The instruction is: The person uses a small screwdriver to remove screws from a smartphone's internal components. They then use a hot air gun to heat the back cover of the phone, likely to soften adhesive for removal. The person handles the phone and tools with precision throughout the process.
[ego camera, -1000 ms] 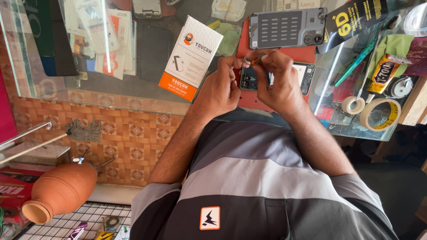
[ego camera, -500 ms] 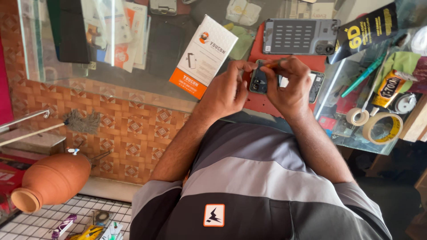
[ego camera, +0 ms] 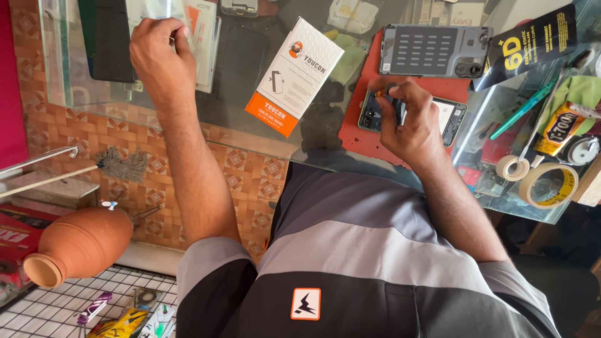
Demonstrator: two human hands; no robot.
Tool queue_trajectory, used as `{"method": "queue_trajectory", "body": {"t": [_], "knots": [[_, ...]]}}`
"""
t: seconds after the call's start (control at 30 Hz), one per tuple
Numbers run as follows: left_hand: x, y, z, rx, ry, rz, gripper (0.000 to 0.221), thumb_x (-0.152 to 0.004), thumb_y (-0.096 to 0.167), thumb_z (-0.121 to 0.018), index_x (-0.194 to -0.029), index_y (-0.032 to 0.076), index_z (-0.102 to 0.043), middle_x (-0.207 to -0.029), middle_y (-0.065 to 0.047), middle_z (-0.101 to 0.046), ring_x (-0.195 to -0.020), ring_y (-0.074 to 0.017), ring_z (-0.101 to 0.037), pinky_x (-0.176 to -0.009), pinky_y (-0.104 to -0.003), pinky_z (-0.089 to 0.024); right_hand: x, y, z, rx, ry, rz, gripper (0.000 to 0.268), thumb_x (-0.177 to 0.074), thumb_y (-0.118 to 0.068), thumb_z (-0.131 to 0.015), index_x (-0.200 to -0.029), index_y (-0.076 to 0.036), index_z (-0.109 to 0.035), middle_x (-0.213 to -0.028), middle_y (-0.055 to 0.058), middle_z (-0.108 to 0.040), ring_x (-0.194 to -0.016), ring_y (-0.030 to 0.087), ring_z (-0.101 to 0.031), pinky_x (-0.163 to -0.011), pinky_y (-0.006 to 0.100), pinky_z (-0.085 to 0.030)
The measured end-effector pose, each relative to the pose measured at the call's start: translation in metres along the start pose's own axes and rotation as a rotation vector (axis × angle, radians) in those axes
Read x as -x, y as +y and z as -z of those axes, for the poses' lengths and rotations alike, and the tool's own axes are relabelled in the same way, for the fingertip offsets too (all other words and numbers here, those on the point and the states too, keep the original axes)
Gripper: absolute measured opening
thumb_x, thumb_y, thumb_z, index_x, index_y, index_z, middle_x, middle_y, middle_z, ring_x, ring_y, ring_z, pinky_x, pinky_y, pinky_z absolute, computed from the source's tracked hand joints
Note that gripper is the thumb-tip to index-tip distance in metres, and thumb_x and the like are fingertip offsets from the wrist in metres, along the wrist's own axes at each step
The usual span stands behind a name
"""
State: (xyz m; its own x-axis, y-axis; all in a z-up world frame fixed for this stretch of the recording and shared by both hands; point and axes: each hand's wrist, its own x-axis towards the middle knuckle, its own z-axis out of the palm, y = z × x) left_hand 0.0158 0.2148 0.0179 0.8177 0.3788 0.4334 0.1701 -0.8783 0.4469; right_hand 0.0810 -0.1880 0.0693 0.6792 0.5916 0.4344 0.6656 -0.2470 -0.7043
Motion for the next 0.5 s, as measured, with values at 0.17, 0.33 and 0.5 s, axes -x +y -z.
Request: {"method": "queue_trajectory", "body": {"t": [0.17,0.33,0.5], "knots": [[-0.01,-0.007,0.001,-0.142,-0.063,-0.174,0.011,-0.087,-0.006,-0.078,-0.092,0.0,-0.07,-0.089,-0.012,-0.064,-0.087,-0.0324,-0.064,-0.076,-0.043,-0.053,-0.007,-0.004,-0.002,0.233,0.02,-0.094,0.046,-0.093,0.003,-0.082,-0.109,-0.005,-0.04,-0.091,0.019,-0.065,-0.084,0.037,-0.071,-0.067,0.043,-0.055],[-0.026,-0.008,0.016,0.11,-0.163,-0.157,0.009,-0.092,-0.011,-0.074,-0.096,-0.004,-0.07,-0.091,-0.014,-0.067,-0.079,-0.0286,-0.069,-0.07,-0.039,-0.055,-0.007,-0.001,-0.001,0.056,0.017,0.055,0.045,-0.099,0.014,-0.064,-0.125,0.001,-0.03,-0.107,0.024,-0.063,-0.09,0.038,-0.069,-0.071,0.042,-0.056],[-0.026,0.002,0.025,0.2,-0.156,-0.105,0.012,-0.093,-0.013,-0.073,-0.103,-0.006,-0.07,-0.097,-0.014,-0.07,-0.077,-0.0257,-0.072,-0.068,-0.036,-0.055,0.0,0.0,-0.004,0.267,0.018,-0.183,0.052,-0.098,0.0,-0.087,-0.115,-0.008,-0.039,-0.094,0.017,-0.063,-0.087,0.034,-0.074,-0.068,0.044,-0.058]]}}
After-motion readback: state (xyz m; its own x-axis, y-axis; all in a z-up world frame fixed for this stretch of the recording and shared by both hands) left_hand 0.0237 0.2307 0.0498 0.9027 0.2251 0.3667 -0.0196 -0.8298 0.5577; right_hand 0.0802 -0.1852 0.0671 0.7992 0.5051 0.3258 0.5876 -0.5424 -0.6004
